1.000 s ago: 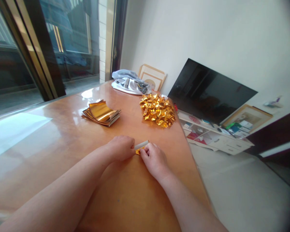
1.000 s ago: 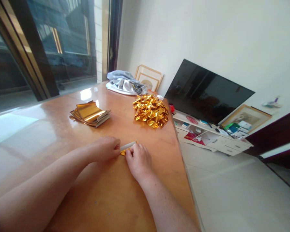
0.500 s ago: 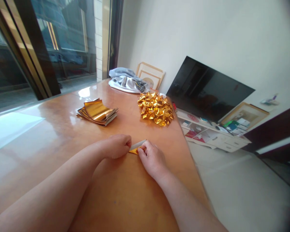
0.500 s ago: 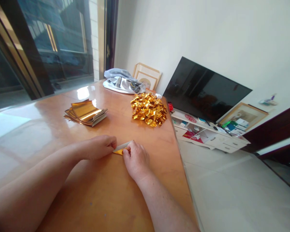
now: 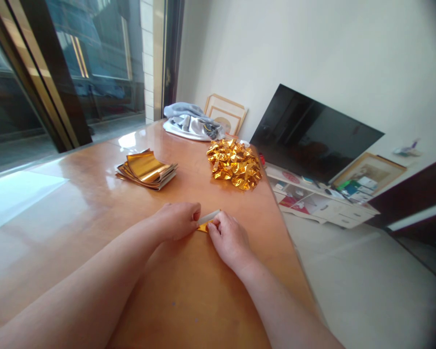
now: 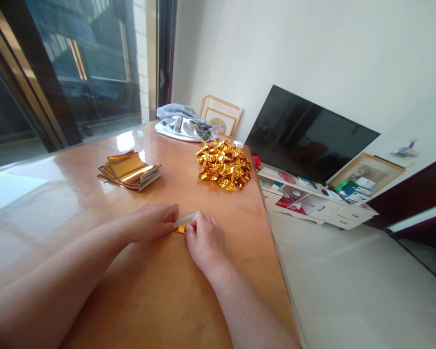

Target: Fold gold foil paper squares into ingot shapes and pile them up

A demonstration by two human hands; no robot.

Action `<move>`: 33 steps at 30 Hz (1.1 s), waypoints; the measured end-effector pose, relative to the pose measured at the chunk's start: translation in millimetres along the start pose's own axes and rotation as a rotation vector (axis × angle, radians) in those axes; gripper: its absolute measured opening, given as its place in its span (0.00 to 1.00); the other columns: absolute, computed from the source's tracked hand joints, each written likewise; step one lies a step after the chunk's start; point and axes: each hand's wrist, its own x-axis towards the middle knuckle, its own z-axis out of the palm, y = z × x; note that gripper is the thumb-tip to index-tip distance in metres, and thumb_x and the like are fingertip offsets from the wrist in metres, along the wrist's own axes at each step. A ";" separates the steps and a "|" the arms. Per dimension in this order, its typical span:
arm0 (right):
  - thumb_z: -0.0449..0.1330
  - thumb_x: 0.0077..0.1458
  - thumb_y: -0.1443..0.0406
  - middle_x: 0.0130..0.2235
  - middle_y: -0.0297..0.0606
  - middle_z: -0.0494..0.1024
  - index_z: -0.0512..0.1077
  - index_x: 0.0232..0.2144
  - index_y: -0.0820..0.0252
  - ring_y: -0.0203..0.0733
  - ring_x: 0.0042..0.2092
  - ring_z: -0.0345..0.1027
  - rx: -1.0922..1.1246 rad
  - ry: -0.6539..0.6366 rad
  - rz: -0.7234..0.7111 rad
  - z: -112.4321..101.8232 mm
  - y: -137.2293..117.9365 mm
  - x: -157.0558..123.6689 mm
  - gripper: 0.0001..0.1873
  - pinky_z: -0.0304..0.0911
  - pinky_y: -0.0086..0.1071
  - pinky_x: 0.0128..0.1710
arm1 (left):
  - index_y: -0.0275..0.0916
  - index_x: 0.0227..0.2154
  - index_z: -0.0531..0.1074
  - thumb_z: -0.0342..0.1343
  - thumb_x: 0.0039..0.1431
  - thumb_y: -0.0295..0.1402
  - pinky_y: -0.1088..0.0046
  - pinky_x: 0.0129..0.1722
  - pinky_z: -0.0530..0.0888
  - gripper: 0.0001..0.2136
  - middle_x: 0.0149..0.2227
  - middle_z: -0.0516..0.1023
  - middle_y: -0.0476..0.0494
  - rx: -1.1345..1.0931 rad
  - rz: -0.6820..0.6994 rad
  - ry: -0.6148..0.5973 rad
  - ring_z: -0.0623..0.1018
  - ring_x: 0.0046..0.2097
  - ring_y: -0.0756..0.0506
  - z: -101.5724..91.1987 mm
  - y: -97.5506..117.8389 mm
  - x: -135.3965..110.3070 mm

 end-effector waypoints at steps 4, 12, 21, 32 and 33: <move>0.57 0.62 0.63 0.36 0.34 0.76 0.66 0.32 0.55 0.40 0.38 0.68 -0.007 -0.004 0.001 0.2 -0.3 -0.2 0.05 0.52 0.31 0.34 | 0.48 0.41 0.74 0.50 0.61 0.39 0.67 0.42 0.66 0.10 0.37 0.82 0.48 0.002 0.117 0.067 0.79 0.39 0.43 -2.2 4.7 -2.7; 0.58 0.62 0.64 0.37 0.34 0.76 0.67 0.34 0.55 0.41 0.40 0.68 0.021 -0.007 -0.037 0.0 2.9 -0.5 0.03 0.54 0.31 0.36 | 0.55 0.45 0.78 0.49 0.62 0.31 0.64 0.48 0.64 0.16 0.46 0.82 0.50 0.006 0.261 0.017 0.78 0.49 0.42 -1.0 2.3 -1.3; 0.56 0.58 0.70 0.38 0.35 0.75 0.68 0.36 0.55 0.41 0.42 0.67 0.139 -0.077 -0.088 -5.2 12.1 -0.3 0.05 0.60 0.31 0.41 | 0.56 0.48 0.77 0.49 0.62 0.32 0.64 0.51 0.65 0.17 0.50 0.81 0.51 -0.025 0.227 -0.052 0.76 0.53 0.42 -6.8 1.9 -1.7; 0.55 0.55 0.72 0.36 0.31 0.75 0.70 0.40 0.55 0.36 0.36 0.69 0.339 -0.145 -0.081 -7.3 32.5 -5.1 0.11 0.62 0.28 0.36 | 0.56 0.48 0.78 0.48 0.61 0.33 0.63 0.53 0.65 0.18 0.50 0.82 0.51 -0.006 0.206 -0.063 0.77 0.51 0.41 -7.4 3.7 -0.8; 0.55 0.56 0.71 0.36 0.31 0.76 0.70 0.39 0.55 0.36 0.36 0.69 0.348 -0.138 -0.068 -6.9 32.3 -5.4 0.10 0.62 0.28 0.36 | 0.56 0.48 0.78 0.48 0.60 0.32 0.63 0.53 0.65 0.18 0.50 0.82 0.51 -0.008 0.204 -0.068 0.77 0.51 0.41 -7.2 3.6 -0.5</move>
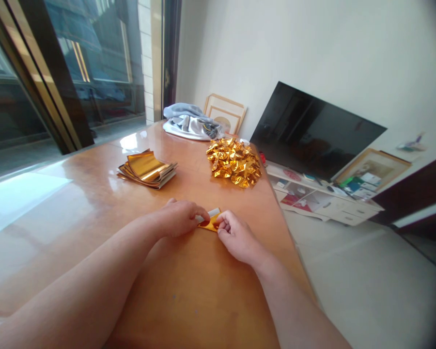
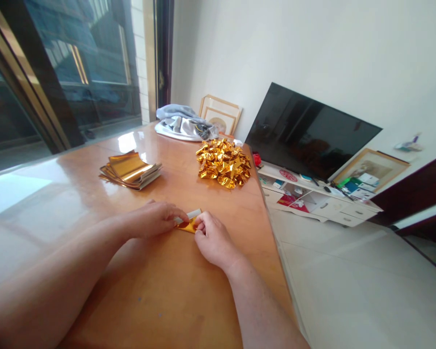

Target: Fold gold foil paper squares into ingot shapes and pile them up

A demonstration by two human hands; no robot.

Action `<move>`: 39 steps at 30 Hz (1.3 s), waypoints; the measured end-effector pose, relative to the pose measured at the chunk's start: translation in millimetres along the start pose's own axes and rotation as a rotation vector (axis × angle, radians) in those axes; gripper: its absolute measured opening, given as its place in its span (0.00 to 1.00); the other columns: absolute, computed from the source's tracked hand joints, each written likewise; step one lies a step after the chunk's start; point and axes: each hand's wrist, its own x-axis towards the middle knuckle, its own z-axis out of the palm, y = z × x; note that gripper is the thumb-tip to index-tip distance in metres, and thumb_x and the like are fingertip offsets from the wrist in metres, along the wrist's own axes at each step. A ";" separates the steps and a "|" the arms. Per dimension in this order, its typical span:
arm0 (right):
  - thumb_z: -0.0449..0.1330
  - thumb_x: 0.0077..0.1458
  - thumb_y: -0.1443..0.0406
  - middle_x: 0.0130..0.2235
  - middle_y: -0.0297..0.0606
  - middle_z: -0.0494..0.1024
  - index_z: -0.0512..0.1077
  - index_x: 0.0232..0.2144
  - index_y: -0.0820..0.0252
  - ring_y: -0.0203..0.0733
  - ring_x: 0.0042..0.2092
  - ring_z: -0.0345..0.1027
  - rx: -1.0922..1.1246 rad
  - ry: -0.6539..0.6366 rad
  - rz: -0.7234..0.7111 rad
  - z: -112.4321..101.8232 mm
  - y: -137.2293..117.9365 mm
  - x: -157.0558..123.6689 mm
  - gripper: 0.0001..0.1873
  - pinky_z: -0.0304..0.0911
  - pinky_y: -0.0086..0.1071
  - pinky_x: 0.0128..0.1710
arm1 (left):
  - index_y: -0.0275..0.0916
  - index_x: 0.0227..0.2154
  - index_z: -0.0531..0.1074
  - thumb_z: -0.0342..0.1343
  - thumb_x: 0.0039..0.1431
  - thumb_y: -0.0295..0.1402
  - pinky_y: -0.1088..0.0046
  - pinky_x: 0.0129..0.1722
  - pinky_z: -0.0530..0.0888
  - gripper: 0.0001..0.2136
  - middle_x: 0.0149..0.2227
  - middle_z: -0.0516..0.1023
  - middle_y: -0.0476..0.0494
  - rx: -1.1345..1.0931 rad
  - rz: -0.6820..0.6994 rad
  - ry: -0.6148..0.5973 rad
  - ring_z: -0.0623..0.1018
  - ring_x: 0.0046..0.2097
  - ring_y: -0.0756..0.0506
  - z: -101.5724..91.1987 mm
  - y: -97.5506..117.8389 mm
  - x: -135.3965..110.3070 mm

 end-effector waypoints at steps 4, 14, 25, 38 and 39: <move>0.56 0.61 0.62 0.33 0.31 0.76 0.69 0.36 0.55 0.37 0.33 0.68 -0.033 0.060 0.056 5.3 -8.0 2.2 0.04 0.60 0.29 0.33 | 0.56 0.48 0.78 0.48 0.60 0.32 0.62 0.53 0.65 0.18 0.50 0.82 0.51 -0.009 0.008 0.001 0.77 0.51 0.41 0.6 -1.4 -0.1; 0.64 0.53 0.50 0.34 0.33 0.76 0.69 0.34 0.53 0.40 0.34 0.68 -0.244 0.092 0.153 11.0 -23.2 11.1 0.16 0.51 0.30 0.28 | 0.56 0.48 0.77 0.49 0.62 0.35 0.62 0.53 0.65 0.16 0.51 0.81 0.52 -0.018 0.024 0.005 0.76 0.53 0.41 -0.9 -1.5 -1.9; 0.60 0.52 0.66 0.29 0.27 0.71 0.69 0.36 0.55 0.34 0.29 0.63 0.148 -0.060 0.149 1.8 0.5 9.5 0.07 0.54 0.26 0.26 | 0.57 0.48 0.77 0.49 0.62 0.33 0.63 0.51 0.66 0.17 0.50 0.82 0.54 0.004 0.000 -0.014 0.77 0.52 0.41 -4.5 3.0 -2.3; 0.56 0.58 0.71 0.40 0.37 0.77 0.78 0.39 0.57 0.41 0.43 0.69 0.035 0.078 -0.244 -22.3 -3.9 -2.4 0.12 0.63 0.33 0.45 | 0.60 0.46 0.78 0.50 0.59 0.31 0.60 0.53 0.63 0.18 0.50 0.82 0.58 -0.047 0.029 0.021 0.77 0.52 0.42 2.2 -5.2 1.6; 0.55 0.58 0.72 0.42 0.39 0.78 0.79 0.42 0.56 0.42 0.45 0.68 -0.045 0.039 -0.315 -21.3 -8.8 -5.0 0.15 0.63 0.34 0.47 | 0.60 0.46 0.78 0.50 0.59 0.31 0.60 0.54 0.63 0.18 0.50 0.82 0.58 -0.048 0.031 0.026 0.77 0.52 0.42 3.0 -5.9 1.8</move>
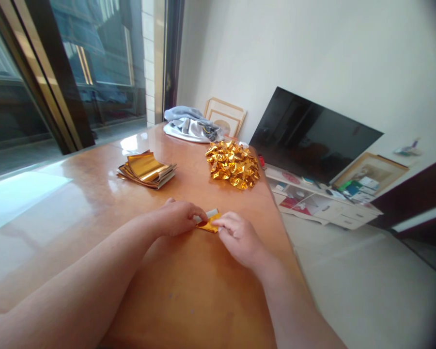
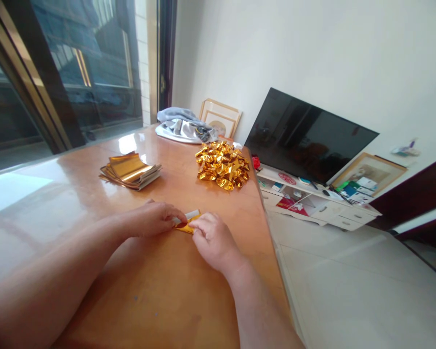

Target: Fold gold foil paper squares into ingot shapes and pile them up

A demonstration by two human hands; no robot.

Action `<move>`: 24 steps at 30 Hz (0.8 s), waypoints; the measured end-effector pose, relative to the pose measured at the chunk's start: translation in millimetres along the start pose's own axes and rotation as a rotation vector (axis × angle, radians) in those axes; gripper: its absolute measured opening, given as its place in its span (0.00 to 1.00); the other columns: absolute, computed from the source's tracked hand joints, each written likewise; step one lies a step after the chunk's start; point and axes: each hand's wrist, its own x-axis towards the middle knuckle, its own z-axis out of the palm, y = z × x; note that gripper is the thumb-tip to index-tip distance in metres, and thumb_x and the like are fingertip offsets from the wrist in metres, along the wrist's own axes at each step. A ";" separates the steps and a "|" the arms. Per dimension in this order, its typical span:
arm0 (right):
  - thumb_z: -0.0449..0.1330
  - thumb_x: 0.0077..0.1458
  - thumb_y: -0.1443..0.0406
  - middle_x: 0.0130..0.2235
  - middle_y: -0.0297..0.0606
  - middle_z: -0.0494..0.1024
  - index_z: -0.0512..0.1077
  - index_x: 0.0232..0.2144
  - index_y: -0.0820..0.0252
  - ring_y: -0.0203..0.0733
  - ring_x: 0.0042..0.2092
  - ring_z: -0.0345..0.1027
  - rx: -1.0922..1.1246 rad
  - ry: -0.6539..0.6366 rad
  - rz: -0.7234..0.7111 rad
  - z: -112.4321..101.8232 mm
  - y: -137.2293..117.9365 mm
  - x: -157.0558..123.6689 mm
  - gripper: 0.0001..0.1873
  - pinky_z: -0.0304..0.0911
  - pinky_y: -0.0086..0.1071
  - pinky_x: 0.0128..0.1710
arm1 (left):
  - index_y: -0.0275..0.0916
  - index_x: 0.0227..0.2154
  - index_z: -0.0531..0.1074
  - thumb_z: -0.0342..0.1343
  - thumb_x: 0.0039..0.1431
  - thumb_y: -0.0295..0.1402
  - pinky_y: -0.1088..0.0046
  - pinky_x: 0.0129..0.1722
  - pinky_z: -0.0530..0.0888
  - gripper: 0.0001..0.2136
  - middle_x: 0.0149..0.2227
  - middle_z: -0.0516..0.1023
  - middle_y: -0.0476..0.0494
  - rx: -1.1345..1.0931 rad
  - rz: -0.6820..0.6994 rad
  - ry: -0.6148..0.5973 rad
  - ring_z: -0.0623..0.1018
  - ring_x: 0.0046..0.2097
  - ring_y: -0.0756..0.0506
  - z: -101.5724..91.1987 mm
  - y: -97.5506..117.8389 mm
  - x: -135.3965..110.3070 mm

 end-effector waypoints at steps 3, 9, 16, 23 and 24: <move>0.56 0.60 0.71 0.43 0.41 0.77 0.79 0.47 0.54 0.44 0.47 0.66 -0.227 -0.151 -0.061 1.4 -16.5 -3.8 0.17 0.62 0.36 0.48 | 0.61 0.45 0.78 0.50 0.59 0.32 0.59 0.54 0.63 0.18 0.50 0.82 0.58 -0.005 -0.003 0.006 0.78 0.52 0.41 1.8 -1.9 0.2; 0.54 0.64 0.66 0.41 0.42 0.76 0.79 0.47 0.52 0.46 0.45 0.64 -0.458 -0.246 0.017 -4.8 -32.2 -8.7 0.16 0.60 0.37 0.46 | 0.59 0.46 0.78 0.50 0.59 0.33 0.59 0.56 0.62 0.17 0.51 0.82 0.56 -0.022 -0.012 0.007 0.77 0.52 0.41 2.9 -3.6 0.2; 0.54 0.64 0.65 0.41 0.40 0.76 0.80 0.44 0.51 0.46 0.45 0.63 -0.467 -0.266 0.065 -6.0 -31.5 -6.3 0.15 0.58 0.36 0.45 | 0.59 0.44 0.78 0.50 0.59 0.34 0.59 0.54 0.62 0.16 0.47 0.83 0.57 -0.018 -0.033 0.041 0.78 0.49 0.41 4.4 1.5 -0.9; 0.54 0.63 0.65 0.42 0.41 0.76 0.80 0.42 0.52 0.46 0.46 0.63 -0.455 -0.282 0.092 -4.7 -32.8 -6.3 0.14 0.58 0.36 0.47 | 0.54 0.39 0.79 0.57 0.54 0.52 0.56 0.50 0.63 0.15 0.39 0.83 0.49 0.060 -0.154 0.146 0.79 0.43 0.38 10.8 16.0 1.9; 0.54 0.63 0.65 0.42 0.41 0.76 0.80 0.42 0.52 0.46 0.46 0.63 -0.453 -0.280 0.093 -4.8 -32.6 -6.4 0.15 0.58 0.36 0.47 | 0.54 0.39 0.79 0.57 0.53 0.52 0.56 0.49 0.64 0.15 0.38 0.83 0.49 0.065 -0.160 0.143 0.79 0.42 0.38 11.1 16.9 2.4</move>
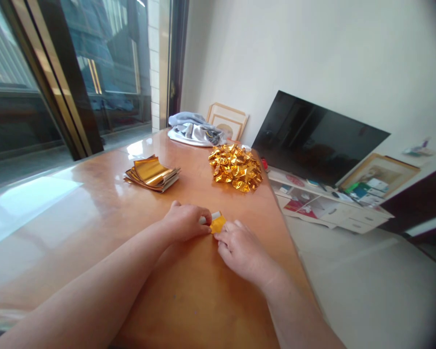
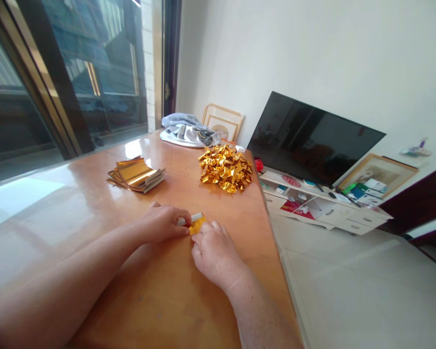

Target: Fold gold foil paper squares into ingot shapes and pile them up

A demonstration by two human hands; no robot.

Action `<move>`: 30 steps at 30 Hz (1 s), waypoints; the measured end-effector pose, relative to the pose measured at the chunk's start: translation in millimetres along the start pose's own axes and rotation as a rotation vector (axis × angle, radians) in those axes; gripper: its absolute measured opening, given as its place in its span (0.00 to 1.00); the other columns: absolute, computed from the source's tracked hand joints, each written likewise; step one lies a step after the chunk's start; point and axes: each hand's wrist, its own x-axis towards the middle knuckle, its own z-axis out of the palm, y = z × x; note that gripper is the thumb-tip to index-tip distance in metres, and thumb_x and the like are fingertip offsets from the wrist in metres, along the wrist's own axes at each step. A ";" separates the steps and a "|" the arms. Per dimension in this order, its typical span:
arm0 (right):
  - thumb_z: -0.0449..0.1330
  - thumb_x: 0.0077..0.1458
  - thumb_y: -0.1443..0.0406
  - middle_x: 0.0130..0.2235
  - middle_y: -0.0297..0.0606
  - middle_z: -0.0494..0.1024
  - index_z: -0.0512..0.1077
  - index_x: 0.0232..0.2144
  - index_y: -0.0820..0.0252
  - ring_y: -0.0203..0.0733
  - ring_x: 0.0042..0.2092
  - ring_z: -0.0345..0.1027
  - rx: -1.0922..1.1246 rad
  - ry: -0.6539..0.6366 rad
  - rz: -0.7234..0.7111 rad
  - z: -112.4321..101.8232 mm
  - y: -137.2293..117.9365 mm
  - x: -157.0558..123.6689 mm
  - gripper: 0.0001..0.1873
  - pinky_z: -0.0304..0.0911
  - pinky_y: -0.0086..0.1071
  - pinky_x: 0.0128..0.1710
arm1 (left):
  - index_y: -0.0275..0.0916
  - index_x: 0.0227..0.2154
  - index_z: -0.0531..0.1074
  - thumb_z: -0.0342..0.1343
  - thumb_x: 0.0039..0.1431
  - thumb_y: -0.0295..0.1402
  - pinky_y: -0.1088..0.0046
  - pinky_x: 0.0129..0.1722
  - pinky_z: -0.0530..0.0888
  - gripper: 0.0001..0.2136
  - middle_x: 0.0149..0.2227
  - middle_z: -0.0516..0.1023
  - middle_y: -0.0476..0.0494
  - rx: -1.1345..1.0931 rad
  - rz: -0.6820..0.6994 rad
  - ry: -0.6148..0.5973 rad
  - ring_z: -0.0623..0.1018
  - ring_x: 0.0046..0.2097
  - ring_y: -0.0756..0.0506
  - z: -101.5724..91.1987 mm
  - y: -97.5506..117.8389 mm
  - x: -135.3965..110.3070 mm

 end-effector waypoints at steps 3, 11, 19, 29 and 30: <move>0.54 0.63 0.65 0.42 0.41 0.76 0.81 0.43 0.51 0.46 0.46 0.63 0.007 0.002 0.005 0.4 0.7 -0.2 0.15 0.59 0.36 0.46 | 0.54 0.39 0.79 0.57 0.53 0.52 0.56 0.50 0.64 0.15 0.37 0.83 0.49 -0.011 -0.040 -0.020 0.79 0.42 0.38 -0.8 1.3 0.6; 0.54 0.63 0.66 0.40 0.41 0.77 0.81 0.42 0.50 0.46 0.45 0.65 0.047 0.033 -0.015 2.9 3.4 -0.2 0.15 0.60 0.36 0.46 | 0.54 0.41 0.79 0.55 0.53 0.40 0.56 0.51 0.64 0.13 0.39 0.82 0.51 -0.081 -0.098 -0.091 0.79 0.43 0.39 -7.7 0.4 1.2; 0.55 0.62 0.67 0.39 0.40 0.77 0.81 0.43 0.51 0.46 0.44 0.66 0.058 0.047 -0.021 5.7 6.4 0.3 0.15 0.61 0.35 0.44 | 0.50 0.43 0.77 0.56 0.50 0.34 0.60 0.49 0.66 0.16 0.36 0.82 0.52 -0.107 -0.115 -0.130 0.79 0.39 0.42 -12.9 -10.9 -0.7; 0.56 0.61 0.68 0.39 0.40 0.77 0.81 0.42 0.54 0.44 0.44 0.66 0.109 0.081 -0.001 10.0 7.3 2.7 0.14 0.61 0.33 0.44 | 0.45 0.37 0.74 0.55 0.54 0.47 0.67 0.40 0.68 0.13 0.34 0.81 0.50 -0.131 -0.127 -0.084 0.78 0.38 0.42 -10.5 -14.2 0.0; 0.56 0.61 0.68 0.39 0.40 0.78 0.81 0.41 0.54 0.43 0.44 0.67 0.124 0.088 -0.002 10.4 8.0 3.0 0.14 0.61 0.33 0.44 | 0.45 0.36 0.74 0.56 0.54 0.47 0.67 0.41 0.68 0.13 0.34 0.81 0.50 -0.120 -0.123 -0.079 0.78 0.38 0.42 -9.7 -14.0 0.2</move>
